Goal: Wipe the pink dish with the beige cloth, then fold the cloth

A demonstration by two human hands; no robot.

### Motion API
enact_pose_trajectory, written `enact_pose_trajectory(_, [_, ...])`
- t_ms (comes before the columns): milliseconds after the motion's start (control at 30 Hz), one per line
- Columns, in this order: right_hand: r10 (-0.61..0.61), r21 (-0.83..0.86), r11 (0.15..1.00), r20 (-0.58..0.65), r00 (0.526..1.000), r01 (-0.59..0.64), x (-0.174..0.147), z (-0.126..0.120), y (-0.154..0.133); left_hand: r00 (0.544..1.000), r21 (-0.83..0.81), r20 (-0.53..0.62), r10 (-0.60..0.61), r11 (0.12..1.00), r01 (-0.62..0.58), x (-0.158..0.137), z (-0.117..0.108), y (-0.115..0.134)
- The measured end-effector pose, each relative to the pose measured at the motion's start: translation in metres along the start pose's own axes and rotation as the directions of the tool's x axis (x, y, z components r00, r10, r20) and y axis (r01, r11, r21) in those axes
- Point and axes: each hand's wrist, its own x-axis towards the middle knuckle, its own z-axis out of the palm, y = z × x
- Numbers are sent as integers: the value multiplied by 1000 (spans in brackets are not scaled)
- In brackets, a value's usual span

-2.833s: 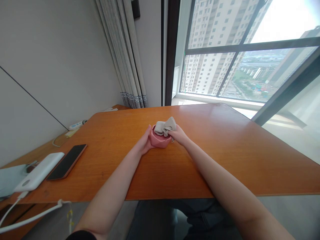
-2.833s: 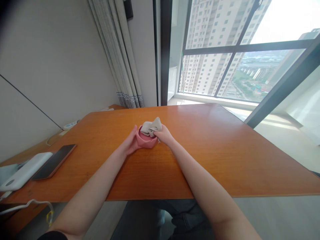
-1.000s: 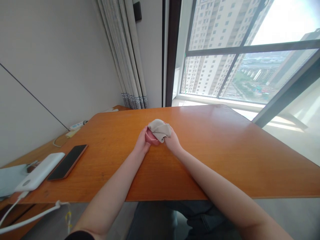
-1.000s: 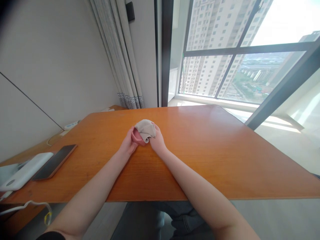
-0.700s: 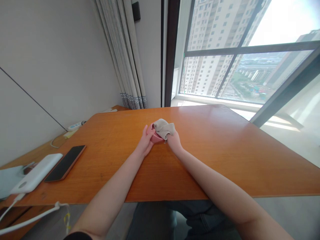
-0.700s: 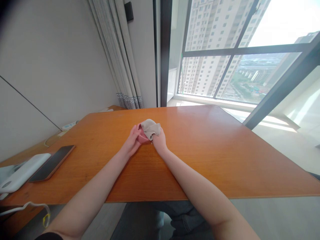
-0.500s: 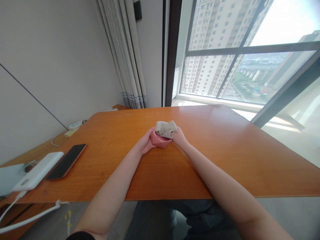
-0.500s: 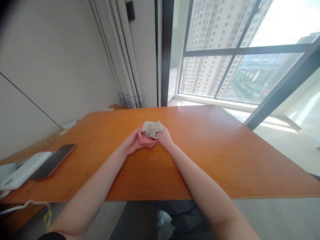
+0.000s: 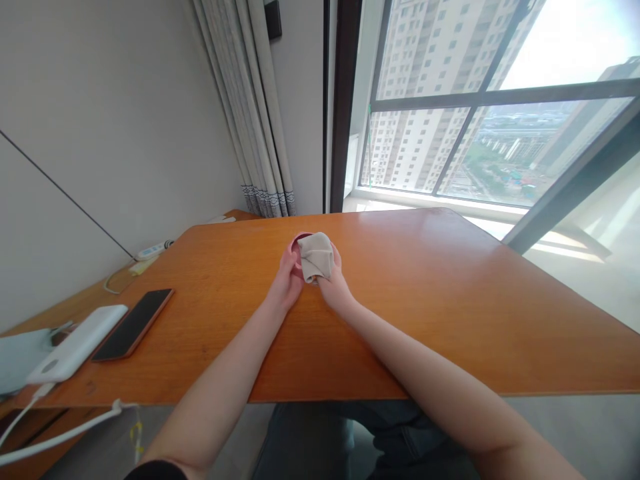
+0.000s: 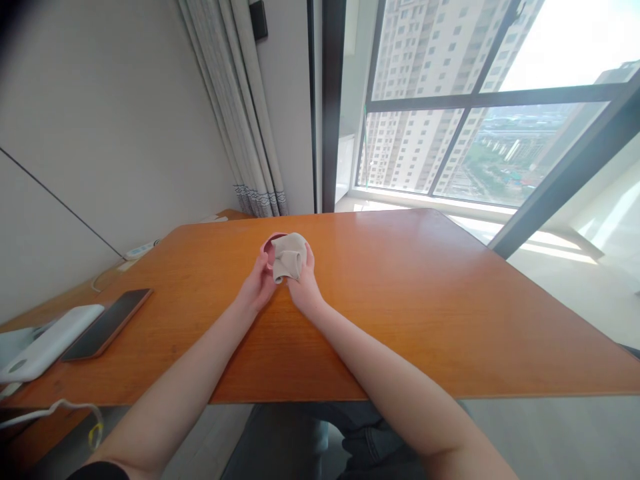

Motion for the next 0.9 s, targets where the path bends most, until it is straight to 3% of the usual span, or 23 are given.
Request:
enact_pose_trajectory(133, [113,87,991,-117,987,-103,5,-8,5,988,9,8,-153,988,153,-3,2,-2])
enact_pose_trajectory(233, [105,111,989,-96,990,-94,15,-23,11,959,4,-63,-276,961,277,-2,-4,-3])
enact_pose_trajectory(333, [57,50,997,59,997,-60,23,-36,13,912,62,-91,-400,912,406,-2,-11,-3])
enact_pose_trajectory(467, [81,28,995,289,954,-93,26,-45,9,843,106,-134,-522,838,536,-1,-14,-4])
enact_pose_trajectory(533, [44,23,998,286,957,-53,24,-46,8,861,84,-204,-465,868,489,1,-13,-6])
enact_pose_trajectory(667, [-72,-71,993,219,973,90,12,-36,7,929,11,-271,-252,964,265,6,-17,-6])
enact_pose_trajectory(767, [-182,-150,959,320,930,239,1,-25,0,958,-12,-262,-120,993,121,9,-24,-2])
enact_pose_trajectory(833, [-249,-168,926,401,882,338,-2,-22,-6,965,-11,-240,-103,995,104,10,-29,1])
enact_pose_trajectory(900, [-291,-164,909,408,865,383,-3,-22,-10,960,-32,-252,-125,992,121,11,-31,4])
